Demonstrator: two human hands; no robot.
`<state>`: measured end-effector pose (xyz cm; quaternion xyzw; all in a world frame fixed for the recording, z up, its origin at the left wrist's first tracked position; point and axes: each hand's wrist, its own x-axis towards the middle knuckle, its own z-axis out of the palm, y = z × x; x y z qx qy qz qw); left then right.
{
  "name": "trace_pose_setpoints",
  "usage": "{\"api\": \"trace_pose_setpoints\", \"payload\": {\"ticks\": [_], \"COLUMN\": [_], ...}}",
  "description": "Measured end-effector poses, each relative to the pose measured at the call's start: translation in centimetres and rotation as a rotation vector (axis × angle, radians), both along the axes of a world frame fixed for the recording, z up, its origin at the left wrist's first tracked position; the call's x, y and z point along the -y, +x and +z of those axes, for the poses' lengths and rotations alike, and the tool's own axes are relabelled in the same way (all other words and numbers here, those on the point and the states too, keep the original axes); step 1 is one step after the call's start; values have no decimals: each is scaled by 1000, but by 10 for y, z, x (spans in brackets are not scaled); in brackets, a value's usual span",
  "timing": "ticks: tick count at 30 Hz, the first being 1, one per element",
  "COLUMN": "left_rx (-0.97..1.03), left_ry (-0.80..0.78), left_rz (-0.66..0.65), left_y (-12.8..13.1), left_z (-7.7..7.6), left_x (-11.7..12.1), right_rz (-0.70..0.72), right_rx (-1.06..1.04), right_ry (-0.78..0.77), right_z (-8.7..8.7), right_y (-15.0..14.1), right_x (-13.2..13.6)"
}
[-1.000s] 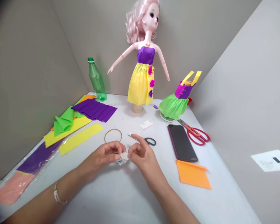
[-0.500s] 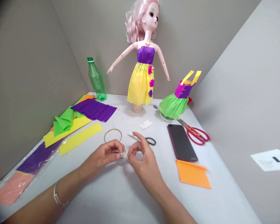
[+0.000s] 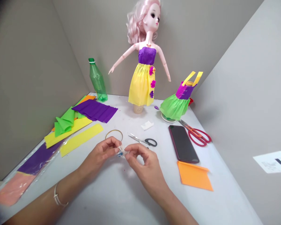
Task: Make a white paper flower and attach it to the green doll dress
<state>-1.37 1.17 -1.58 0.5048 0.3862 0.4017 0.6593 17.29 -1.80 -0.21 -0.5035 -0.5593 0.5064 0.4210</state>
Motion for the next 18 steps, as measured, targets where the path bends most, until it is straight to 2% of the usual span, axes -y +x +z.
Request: {"api": "trace_pose_setpoints", "payload": {"ticks": [18], "left_rx": [-47], "left_ry": [81], "left_rz": [-55], "left_y": [1], "left_z": [4], "left_x": [3], "right_rz": [44], "right_rx": [129], "right_ry": [-31], "right_z": [3], "right_y": [-3], "right_x": [-1]}}
